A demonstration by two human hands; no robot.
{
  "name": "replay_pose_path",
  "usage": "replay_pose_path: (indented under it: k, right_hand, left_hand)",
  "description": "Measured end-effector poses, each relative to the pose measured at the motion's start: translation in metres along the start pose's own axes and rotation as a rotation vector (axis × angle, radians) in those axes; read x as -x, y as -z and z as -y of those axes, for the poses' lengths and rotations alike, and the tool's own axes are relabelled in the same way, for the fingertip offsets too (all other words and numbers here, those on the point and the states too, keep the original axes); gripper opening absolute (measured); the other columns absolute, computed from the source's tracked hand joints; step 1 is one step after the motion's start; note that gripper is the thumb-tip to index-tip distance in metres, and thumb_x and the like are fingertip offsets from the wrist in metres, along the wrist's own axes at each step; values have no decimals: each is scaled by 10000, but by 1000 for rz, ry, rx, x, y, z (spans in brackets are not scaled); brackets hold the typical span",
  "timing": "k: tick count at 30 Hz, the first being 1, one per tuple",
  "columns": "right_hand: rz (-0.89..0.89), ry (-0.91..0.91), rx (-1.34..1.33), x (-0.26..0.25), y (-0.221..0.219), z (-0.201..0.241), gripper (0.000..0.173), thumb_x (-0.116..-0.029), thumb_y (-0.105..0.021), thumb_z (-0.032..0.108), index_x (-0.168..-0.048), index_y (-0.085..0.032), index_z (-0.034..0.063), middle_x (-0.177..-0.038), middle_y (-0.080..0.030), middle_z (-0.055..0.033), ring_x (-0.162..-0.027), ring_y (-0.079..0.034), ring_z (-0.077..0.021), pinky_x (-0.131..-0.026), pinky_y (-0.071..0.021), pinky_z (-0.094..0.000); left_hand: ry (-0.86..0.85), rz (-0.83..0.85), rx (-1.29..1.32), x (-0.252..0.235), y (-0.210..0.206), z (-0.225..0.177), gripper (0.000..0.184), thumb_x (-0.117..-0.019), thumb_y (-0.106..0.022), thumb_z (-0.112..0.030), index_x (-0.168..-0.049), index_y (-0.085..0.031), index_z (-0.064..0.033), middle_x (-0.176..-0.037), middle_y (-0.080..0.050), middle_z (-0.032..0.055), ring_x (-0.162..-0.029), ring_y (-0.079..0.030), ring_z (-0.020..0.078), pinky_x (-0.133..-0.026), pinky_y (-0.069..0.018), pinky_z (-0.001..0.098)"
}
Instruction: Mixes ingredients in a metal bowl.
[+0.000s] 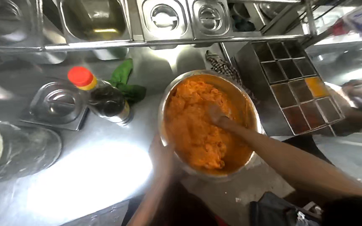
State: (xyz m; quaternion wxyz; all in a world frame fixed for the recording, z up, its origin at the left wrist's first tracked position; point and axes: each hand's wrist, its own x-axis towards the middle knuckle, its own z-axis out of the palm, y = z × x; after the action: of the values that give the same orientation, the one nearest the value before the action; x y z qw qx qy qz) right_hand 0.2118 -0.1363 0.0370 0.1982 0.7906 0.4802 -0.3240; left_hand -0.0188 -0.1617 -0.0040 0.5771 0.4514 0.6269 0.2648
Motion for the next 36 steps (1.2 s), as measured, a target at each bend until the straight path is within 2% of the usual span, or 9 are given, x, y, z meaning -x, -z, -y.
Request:
replay_pose_path:
  k: [7, 12, 17, 20, 21, 23, 27, 32, 36]
  right_hand:
    - [-445, 66, -333, 22, 29, -92, 356, -974, -696, 227, -1208, -668, -40, -1136, -678, -285, -1092, -648, -454, -937, -486, -668]
    - [-103, 94, -425, -36, 75, -8, 417, -1104, -486, 205, -1451, -523, -23, -1473, -539, -246, -1380, -504, -365, -1160, -365, -515]
    - [174, 492, 247, -11, 36, 65, 400, -984, -640, 34, -1342, -567, -128, -1391, -549, -335, -1323, -504, -510, -1103, -382, -650]
    - [31, 1038, 493, 6, -16, 21, 274, -817, -801, 249, -1010, -761, 59, -1035, -719, -166, -983, -684, -395, -805, -565, -618]
    - [108, 1065, 556, 9, -15, 23, 237, -854, -786, 205, -1044, -764, 64, -1082, -718, -165, -1040, -675, -401, -866, -553, -623]
    - [218, 989, 701, -12, 11, 46, 285, -909, -746, 146, -1182, -739, 63, -1259, -675, -168, -1211, -597, -409, -1044, -447, -613]
    - [37, 449, 603, -90, 76, -2, 222, -962, -678, 137, -1140, -720, 10, -1132, -695, -231, -1090, -652, -449, -908, -511, -654]
    - [-10, 2, 40, -23, -8, -147, 422, -1007, -623, 113, -1347, -571, -130, -1386, -561, -343, -1326, -508, -504, -1118, -377, -621]
    - [367, -47, 39, 42, -32, -46, 794, -1018, -521, 585, -1437, -496, -89, -1429, -533, -337, -1357, -498, -497, -1111, -370, -663]
  left_hand:
    - [-195, 397, -113, -107, 1, -76, 573, -1002, -612, -79, -1533, -398, -99, -1390, -586, 191, -1197, -622, 302, -986, -525, 511]
    - [-278, 584, -57, -157, -28, -99, 357, -1039, -529, -80, -1392, -578, -50, -1257, -659, 157, -1088, -659, 215, -943, -548, 425]
    - [-263, 537, -26, -167, -35, -109, 373, -1012, -546, -8, -1378, -603, -38, -1273, -656, 162, -1101, -651, 212, -948, -533, 400]
    - [-279, 538, -33, -162, -34, -105, 441, -966, -570, 57, -1395, -592, -43, -1303, -653, 157, -1125, -659, 209, -966, -542, 393]
    - [-278, 542, -31, -158, -37, -102, 458, -952, -581, 62, -1397, -590, -45, -1304, -654, 158, -1125, -661, 215, -964, -545, 403]
    - [-294, 549, -60, -152, -42, -102, 417, -968, -601, 15, -1381, -600, -42, -1255, -672, 159, -1084, -670, 226, -939, -553, 426]
    - [-285, 441, -82, -152, -34, -91, 384, -958, -621, -9, -1338, -639, -62, -1225, -693, 144, -1090, -678, 244, -942, -559, 474]
    - [-202, 113, 5, -93, -23, -72, 439, -933, -629, 30, -1365, -611, -44, -1209, -693, 162, -1070, -682, 262, -917, -562, 497]
    - [-161, 61, -57, -56, -31, -56, 410, -969, -653, -40, -1373, -620, -100, -1136, -715, 133, -956, -703, 247, -832, -585, 489]
